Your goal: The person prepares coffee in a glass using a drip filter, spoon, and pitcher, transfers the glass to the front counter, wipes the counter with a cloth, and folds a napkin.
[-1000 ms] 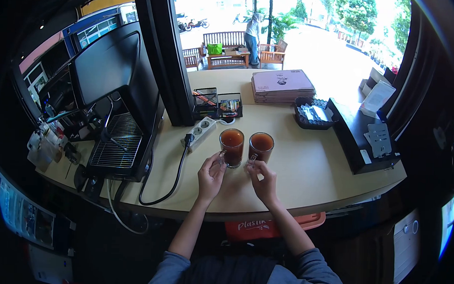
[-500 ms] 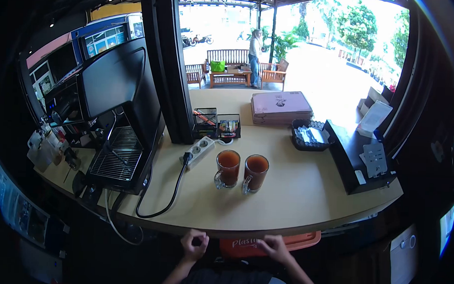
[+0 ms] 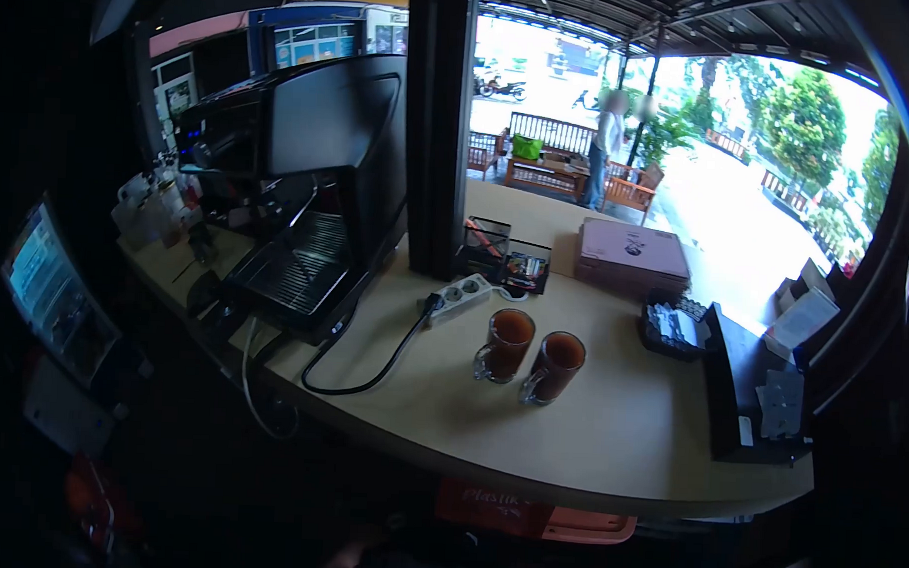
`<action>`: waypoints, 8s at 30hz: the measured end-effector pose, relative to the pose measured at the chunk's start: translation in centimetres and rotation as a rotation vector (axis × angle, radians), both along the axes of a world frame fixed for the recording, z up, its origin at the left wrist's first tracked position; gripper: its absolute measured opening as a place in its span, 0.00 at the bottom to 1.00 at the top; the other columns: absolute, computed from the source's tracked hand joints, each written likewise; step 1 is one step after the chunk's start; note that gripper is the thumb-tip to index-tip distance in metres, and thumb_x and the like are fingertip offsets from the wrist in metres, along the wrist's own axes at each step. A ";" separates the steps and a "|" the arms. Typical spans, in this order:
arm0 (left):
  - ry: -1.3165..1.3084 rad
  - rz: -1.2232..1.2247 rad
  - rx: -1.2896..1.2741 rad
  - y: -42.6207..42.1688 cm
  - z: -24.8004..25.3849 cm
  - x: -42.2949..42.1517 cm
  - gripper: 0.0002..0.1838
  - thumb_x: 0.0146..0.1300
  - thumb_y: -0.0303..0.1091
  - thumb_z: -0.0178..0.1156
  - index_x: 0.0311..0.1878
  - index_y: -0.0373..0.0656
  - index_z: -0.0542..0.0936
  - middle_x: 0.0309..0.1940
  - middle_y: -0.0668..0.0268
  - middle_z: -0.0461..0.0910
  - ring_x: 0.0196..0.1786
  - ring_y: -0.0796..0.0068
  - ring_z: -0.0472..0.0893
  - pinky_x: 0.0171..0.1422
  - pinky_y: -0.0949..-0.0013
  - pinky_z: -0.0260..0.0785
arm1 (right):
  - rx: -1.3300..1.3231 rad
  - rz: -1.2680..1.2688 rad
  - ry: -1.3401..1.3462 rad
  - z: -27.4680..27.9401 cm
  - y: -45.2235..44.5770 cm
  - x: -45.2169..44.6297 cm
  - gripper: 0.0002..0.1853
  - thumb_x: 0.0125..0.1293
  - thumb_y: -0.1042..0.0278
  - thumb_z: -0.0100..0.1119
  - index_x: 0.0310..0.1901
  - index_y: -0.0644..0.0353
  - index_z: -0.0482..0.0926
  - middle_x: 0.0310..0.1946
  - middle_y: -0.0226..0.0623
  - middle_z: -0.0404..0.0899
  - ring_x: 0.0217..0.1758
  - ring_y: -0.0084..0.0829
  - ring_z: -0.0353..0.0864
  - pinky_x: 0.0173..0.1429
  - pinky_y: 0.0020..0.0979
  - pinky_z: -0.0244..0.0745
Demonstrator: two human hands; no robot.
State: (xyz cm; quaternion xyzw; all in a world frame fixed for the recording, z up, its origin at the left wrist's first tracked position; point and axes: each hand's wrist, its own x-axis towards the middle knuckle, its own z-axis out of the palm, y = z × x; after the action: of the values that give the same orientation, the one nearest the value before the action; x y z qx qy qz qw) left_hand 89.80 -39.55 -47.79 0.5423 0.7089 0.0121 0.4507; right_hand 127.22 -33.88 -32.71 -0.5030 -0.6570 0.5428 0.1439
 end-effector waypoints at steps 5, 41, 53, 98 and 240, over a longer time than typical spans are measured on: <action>-0.060 0.326 -0.102 -6.5 0.0 -3.9 0.21 0.60 0.51 0.62 0.46 0.42 0.83 0.42 0.55 0.83 0.48 0.60 0.83 0.54 0.61 0.74 | -0.013 0.193 -0.116 -4.1 1.4 -2.1 0.13 0.65 0.59 0.58 0.35 0.62 0.81 0.26 0.35 0.79 0.32 0.24 0.77 0.36 0.33 0.74; -0.242 1.055 0.700 -14.0 5.7 -60.9 0.18 0.61 0.40 0.66 0.50 0.40 0.79 0.40 0.63 0.83 0.45 0.74 0.82 0.51 0.69 0.74 | 0.115 0.858 0.166 -6.6 4.3 -82.8 0.09 0.66 0.65 0.57 0.40 0.61 0.80 0.27 0.31 0.82 0.31 0.20 0.79 0.38 0.26 0.74; -0.479 0.842 1.431 13.9 30.0 -81.1 0.12 0.61 0.25 0.63 0.48 0.39 0.76 0.36 0.68 0.80 0.39 0.81 0.79 0.46 0.75 0.72 | 0.426 0.441 0.553 17.6 15.2 -99.7 0.05 0.66 0.73 0.58 0.40 0.64 0.77 0.29 0.32 0.77 0.32 0.19 0.75 0.36 0.24 0.71; -0.779 0.283 1.353 41.5 35.5 -103.0 0.52 0.37 0.26 0.76 0.67 0.38 0.57 0.58 0.57 0.68 0.61 0.64 0.72 0.64 0.64 0.68 | 0.743 0.004 0.783 35.8 41.1 -127.9 0.40 0.49 0.56 0.74 0.63 0.56 0.66 0.54 0.42 0.70 0.57 0.35 0.73 0.62 0.35 0.69; -0.480 -0.383 0.732 46.2 40.1 -92.7 0.46 0.55 0.44 0.71 0.72 0.43 0.57 0.62 0.52 0.71 0.63 0.61 0.72 0.66 0.58 0.66 | 1.070 -0.767 -0.222 24.9 21.9 -101.3 0.24 0.61 0.74 0.58 0.58 0.63 0.63 0.44 0.55 0.77 0.47 0.53 0.80 0.51 0.46 0.73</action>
State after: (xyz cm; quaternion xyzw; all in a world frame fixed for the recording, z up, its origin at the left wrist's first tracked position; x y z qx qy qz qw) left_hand -2.93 6.62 -7.65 0.7681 0.4212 0.3030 0.3752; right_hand 25.88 -12.03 -7.86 -0.6130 -0.6213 -0.0024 0.4880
